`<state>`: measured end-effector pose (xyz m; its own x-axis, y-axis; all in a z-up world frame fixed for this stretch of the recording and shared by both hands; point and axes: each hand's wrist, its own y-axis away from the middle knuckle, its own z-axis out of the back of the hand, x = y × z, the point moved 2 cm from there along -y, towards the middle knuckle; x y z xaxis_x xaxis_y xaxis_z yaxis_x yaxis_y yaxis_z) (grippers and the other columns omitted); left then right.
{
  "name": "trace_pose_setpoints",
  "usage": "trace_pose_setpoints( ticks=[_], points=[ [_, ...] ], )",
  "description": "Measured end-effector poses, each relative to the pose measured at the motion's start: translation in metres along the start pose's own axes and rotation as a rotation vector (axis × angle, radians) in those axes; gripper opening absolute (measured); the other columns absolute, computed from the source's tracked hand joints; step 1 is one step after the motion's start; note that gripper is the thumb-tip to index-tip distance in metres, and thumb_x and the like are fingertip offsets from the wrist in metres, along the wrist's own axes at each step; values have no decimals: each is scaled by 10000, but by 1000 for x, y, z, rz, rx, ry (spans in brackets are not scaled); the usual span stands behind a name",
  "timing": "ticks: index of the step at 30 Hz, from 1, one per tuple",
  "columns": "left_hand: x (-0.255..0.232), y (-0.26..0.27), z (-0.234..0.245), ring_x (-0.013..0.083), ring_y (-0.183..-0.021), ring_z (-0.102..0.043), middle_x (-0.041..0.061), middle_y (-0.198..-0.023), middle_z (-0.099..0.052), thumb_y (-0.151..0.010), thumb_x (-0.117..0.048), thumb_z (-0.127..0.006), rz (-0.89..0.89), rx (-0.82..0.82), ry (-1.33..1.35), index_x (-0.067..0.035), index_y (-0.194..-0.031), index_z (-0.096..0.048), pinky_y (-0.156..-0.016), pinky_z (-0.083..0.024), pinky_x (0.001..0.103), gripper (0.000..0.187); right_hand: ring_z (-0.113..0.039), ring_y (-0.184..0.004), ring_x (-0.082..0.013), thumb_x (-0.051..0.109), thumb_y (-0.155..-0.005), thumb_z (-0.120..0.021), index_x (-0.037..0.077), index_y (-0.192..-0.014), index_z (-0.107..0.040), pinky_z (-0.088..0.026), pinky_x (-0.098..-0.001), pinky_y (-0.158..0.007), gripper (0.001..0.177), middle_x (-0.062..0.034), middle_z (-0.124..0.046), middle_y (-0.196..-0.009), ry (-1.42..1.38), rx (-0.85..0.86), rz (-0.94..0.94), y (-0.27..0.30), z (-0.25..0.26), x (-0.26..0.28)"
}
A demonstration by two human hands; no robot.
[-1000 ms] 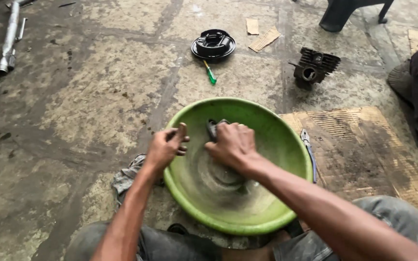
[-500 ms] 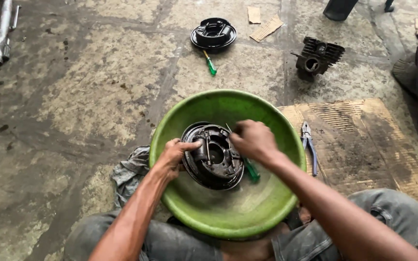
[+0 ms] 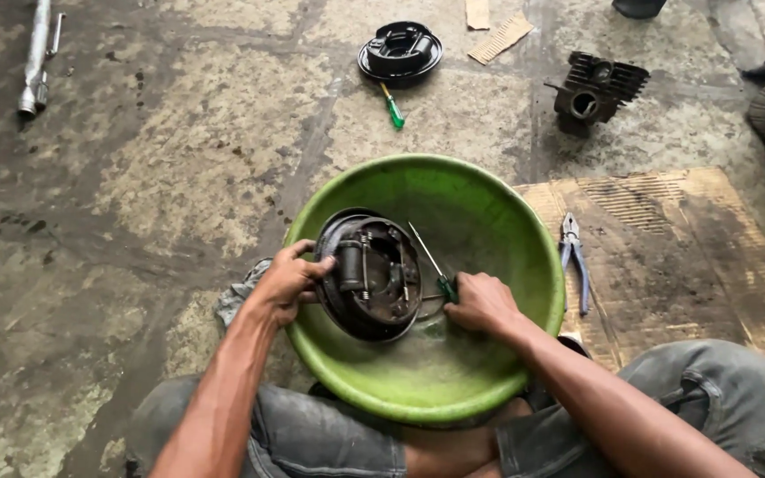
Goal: The person is repairing and assembling a drum brake component inside a green bowl on a workshop floor.
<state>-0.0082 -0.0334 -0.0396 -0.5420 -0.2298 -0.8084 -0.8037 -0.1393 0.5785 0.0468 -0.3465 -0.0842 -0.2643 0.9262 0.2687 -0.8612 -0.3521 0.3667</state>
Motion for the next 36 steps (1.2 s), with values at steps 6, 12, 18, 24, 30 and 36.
trace_pose_setpoints(
  ticks=[6, 12, 18, 24, 30, 36],
  points=[
    [12, -17, 11, 195, -759, -723, 157, -1028, -748, -926, -319, -712, -53, 24, 24, 47, -1386, -584, -646, -629, 327, 601, -716, -901, -396, 399, -842, -698, 42, -956, -705, -578, -513, -829, 375, -224, -722, -946, 19, 63, -53, 2, 7, 10],
    [19, -25, 12, 146, -689, -565, 147, -997, -746, -816, -641, -692, 30, -172, -291, -20, -1386, -543, -505, -397, 285, 856, -709, -895, -406, 266, -901, -616, 24, -1016, -647, -557, -531, -817, 269, -234, -724, -929, -2, -170, -12, -10, -8, -6],
    [16, -18, 12, 356, -1132, -372, 375, -1509, -333, -857, -865, -472, -2, -161, -283, 30, -1522, -359, -878, -353, 523, 1121, -701, -919, -397, 269, -873, -637, 77, -1045, -672, -550, -526, -842, 259, -211, -725, -961, -112, 29, -54, -7, -4, -1],
    [-4, 5, -2, 484, -1465, -338, 328, -1616, -254, -692, -940, -271, 22, -109, -146, -133, -1640, -99, -1165, -349, 633, 1257, -731, -867, -388, 246, -895, -614, 42, -990, -712, -580, -502, -807, 246, -231, -742, -937, -35, 80, -46, -13, -8, -8],
    [-10, 14, -6, 498, -1429, -413, 348, -1561, -326, -684, -938, -262, 8, -93, -119, -138, -1634, -145, -1122, -413, 637, 1247, -752, -847, -352, 206, -898, -616, 55, -1089, -716, -586, -490, -797, 263, -210, -763, -921, -150, 15, -88, -12, 5, -22],
    [10, -16, 5, 462, -1442, -343, 337, -1546, -365, -724, -787, -594, -41, -160, -188, 2, -1515, -357, -1121, -321, 653, 1142, -692, -985, -376, 242, -825, -750, 92, -1284, -656, -550, -481, -876, 492, -212, -713, -1081, -211, -102, 19, -33, -19, -43]
  ],
)
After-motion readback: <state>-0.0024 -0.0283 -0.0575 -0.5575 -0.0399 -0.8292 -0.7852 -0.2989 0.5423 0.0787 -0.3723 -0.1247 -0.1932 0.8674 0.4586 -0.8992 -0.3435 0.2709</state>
